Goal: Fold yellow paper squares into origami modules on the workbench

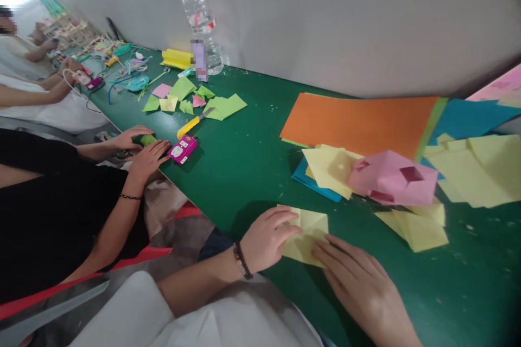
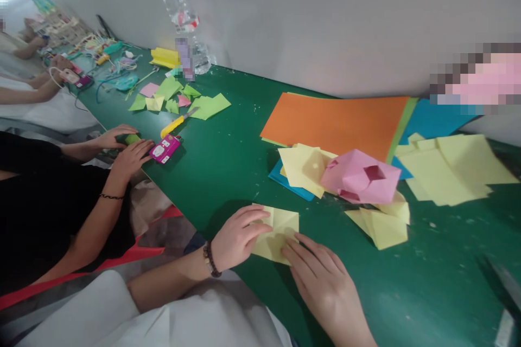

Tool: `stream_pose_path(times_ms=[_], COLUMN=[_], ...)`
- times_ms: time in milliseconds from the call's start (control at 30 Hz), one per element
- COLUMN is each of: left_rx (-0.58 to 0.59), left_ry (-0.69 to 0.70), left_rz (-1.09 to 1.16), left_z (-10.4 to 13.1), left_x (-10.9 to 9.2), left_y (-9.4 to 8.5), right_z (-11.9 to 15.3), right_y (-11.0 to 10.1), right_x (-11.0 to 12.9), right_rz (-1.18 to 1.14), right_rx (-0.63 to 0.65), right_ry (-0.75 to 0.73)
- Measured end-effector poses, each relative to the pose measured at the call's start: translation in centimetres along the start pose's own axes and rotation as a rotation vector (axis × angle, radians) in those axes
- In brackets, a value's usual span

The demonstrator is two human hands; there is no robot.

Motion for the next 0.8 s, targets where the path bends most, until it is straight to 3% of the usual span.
stream_pose_path(times_ms=[533, 667, 800], left_rx=[-0.019, -0.019, -0.011], left_ry=[0.004, 0.037, -0.022], left_rz=[0.089, 0.067, -0.002], left_z=[0.4, 0.2, -0.2], left_x=[0.1, -0.1, 0.2], left_y=[-1.3, -1.3, -1.0], right_z=[0.3, -0.1, -1.0], right_y=[0.0, 0.3, 1.0], right_x=[-0.4, -1.3, -2.4], right_rz=[-0.043, -0.098, -0.034], right_rx=[0.034, 0.031, 0.024], right_ry=[0.076, 0.196, 0.365])
Point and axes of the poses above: each hand's wrist, its own z-axis away from the middle knuckle, its own y-axis out of the palm, x = y × z, the point moved 4 cm from there along -z, towards the middle knuckle, and after that the axes turned 10 degrees about -x, right-handed, at the moved point
